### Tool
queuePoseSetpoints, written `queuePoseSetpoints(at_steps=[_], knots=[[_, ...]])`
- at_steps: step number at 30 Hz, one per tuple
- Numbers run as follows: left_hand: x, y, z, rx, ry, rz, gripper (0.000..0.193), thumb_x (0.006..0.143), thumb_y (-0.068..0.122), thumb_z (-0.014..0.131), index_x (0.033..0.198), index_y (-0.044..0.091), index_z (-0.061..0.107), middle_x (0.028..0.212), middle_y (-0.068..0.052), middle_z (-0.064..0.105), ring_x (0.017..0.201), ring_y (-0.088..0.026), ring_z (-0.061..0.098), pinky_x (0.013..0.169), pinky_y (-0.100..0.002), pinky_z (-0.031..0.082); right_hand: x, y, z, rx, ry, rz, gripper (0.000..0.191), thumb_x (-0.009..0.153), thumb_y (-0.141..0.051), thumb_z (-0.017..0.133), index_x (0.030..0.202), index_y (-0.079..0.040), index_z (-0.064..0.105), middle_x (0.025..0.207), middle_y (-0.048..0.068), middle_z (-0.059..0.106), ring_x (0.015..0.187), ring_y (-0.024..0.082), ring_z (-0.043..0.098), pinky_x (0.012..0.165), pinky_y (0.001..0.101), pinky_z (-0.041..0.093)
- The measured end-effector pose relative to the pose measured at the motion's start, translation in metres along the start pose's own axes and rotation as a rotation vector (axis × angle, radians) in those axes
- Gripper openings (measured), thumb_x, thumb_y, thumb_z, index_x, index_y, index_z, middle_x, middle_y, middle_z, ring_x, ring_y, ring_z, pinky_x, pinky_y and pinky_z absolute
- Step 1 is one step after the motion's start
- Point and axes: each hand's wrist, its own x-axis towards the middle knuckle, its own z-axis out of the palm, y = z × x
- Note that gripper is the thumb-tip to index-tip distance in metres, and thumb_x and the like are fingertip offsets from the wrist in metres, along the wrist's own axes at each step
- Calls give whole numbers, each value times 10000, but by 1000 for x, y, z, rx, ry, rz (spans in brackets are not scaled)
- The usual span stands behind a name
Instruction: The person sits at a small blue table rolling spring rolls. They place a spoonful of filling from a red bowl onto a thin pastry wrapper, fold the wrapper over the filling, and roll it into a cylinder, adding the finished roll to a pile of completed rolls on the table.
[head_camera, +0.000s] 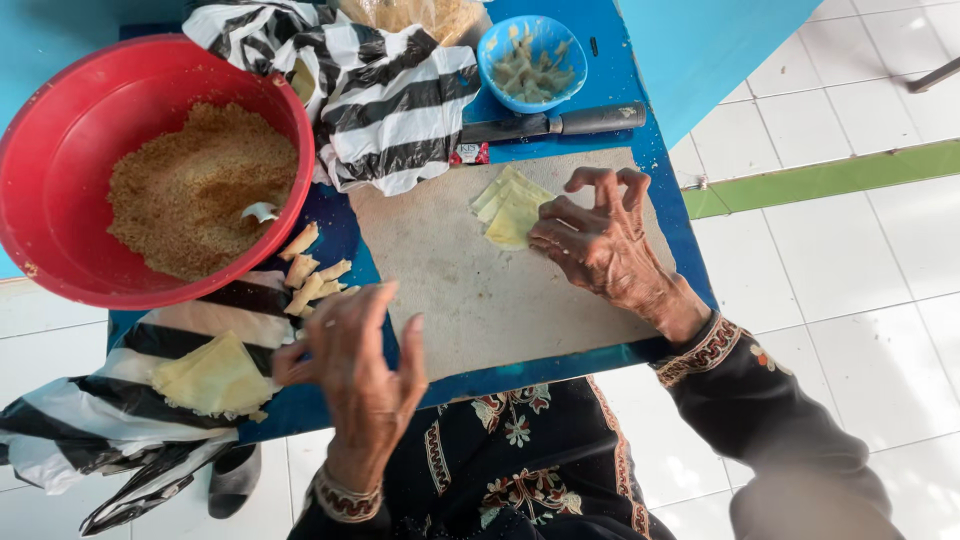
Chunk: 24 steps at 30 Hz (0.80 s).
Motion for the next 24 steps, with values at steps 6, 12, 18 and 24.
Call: queuePoseSetpoints(at_steps=[6, 12, 18, 24], knots=[[37, 32, 42, -86, -191, 129, 483, 950, 234, 733, 1390, 145, 555, 1113, 25, 712, 1164, -198, 547, 981, -496, 189, 5, 13, 4, 111, -75, 59, 254, 872, -210, 817, 1092, -140, 712, 1171, -28, 675, 1218, 265, 477, 973, 491, 295], [56, 36, 62, -55, -293, 182, 602, 920, 128, 718, 1469, 118, 473, 1179, 5, 712, 1235, -204, 503, 975, -505, 194, 9, 15, -4, 145, -57, -53, 330, 763, -274, 823, 1050, -140, 730, 1130, 0, 679, 1175, 300, 464, 936, 539, 281], [60, 28, 75, -60, -287, 219, 699, 903, 135, 732, 1525, 126, 413, 1329, -33, 684, 1279, -217, 467, 990, -501, 192, 12, 10, 6, 82, -37, -16, 212, 861, -225, 824, 1032, -135, 737, 1089, -7, 671, 1174, 268, 484, 959, 524, 288], [57, 23, 86, -149, -332, 127, 751, 929, 162, 746, 1567, 119, 352, 1311, -12, 687, 1286, -197, 467, 1018, -509, 186, 9, 21, 21, 326, -44, 187, 159, 884, -216, 798, 992, -119, 734, 993, -2, 707, 1067, 258, 534, 894, 479, 326]])
